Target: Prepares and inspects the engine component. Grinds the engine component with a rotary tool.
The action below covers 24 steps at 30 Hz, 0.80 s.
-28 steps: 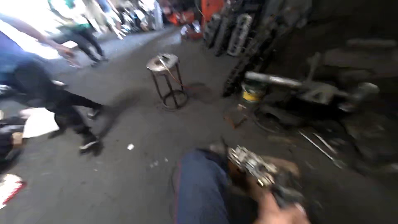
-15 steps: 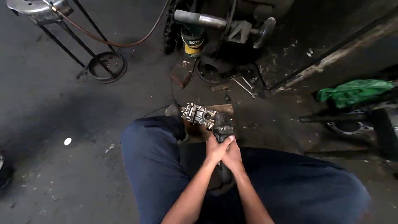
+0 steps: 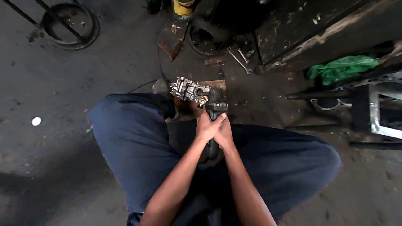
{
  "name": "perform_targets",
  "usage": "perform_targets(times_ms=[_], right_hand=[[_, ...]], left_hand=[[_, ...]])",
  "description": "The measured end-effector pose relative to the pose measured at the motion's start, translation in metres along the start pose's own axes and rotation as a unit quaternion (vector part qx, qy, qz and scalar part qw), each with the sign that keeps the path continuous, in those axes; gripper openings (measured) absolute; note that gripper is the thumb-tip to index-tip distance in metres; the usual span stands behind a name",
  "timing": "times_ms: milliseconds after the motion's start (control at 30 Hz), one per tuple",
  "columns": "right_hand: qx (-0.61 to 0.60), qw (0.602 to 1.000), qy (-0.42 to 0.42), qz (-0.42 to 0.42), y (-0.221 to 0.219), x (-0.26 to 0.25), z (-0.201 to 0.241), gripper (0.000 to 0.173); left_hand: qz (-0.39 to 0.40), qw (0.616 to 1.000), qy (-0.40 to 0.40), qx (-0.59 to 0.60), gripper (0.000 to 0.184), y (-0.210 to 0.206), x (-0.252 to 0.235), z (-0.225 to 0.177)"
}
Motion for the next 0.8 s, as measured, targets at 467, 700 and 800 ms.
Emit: perform_targets(times_ms=[467, 700, 800], right_hand=[[-0.158, 0.987, 0.003, -0.023, -0.0084, -0.0027, -0.0086, 0.054], [-0.115, 0.993, 0.004, -0.035, -0.0069, -0.0046, -0.0088, 0.057], [-0.089, 0.995, 0.014, -0.038, -0.0059, -0.0050, -0.0075, 0.059]], left_hand=[[-0.016, 0.996, 0.012, -0.086, 0.059, 0.0043, -0.0020, -0.0054], [-0.010, 0.999, -0.004, -0.051, 0.062, 0.0031, -0.0071, -0.0015], [-0.011, 0.999, -0.007, -0.039, 0.061, 0.0026, -0.0084, 0.0002]])
Point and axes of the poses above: each hand's wrist, its own x-axis away from the middle knuckle, its own y-axis out of the back of the hand, z = x × y, the point moved 10 cm from there along -x, towards the middle knuckle, and after that the axes turned 7 degrees about -x, right-handed, at the moved point
